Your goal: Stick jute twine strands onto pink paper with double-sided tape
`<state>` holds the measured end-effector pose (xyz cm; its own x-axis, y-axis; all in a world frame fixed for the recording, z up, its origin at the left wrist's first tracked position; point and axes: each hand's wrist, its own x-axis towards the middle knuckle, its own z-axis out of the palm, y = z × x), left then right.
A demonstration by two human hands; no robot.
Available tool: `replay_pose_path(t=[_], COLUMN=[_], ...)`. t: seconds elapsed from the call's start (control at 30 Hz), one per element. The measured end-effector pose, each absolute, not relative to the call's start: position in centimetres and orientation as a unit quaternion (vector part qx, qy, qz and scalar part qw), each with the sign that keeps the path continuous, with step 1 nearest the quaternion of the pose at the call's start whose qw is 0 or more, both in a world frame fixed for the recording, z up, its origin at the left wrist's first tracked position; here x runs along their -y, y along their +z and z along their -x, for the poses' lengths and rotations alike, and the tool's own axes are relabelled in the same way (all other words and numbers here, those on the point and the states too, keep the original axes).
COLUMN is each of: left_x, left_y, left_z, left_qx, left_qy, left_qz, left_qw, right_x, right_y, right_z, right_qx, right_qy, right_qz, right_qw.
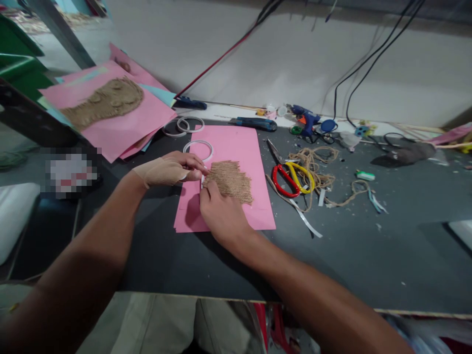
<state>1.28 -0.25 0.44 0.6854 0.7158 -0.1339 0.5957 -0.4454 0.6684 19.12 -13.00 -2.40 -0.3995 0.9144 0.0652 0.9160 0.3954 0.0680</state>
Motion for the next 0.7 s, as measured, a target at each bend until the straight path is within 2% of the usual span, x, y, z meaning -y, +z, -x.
replay_pose_path(t=[0.3, 0.7], left_x=[0.4, 0.5], left_y=[0.7, 0.9], left_z=[-0.9, -1.4], left_qx=[-0.399, -0.39], left_qy=[0.106, 0.08], left_qz=[-0.814, -0.851], left_qw=[0.408, 0.343], right_x=[13.4, 13.4], right_y=[-1.4, -0.7], right_z=[-18.8, -18.4], right_qx=[0.84, 0.836], right_qy=[-0.061, -0.047], right_qz=[0.537, 0.543], right_qw=[-0.037, -0.064])
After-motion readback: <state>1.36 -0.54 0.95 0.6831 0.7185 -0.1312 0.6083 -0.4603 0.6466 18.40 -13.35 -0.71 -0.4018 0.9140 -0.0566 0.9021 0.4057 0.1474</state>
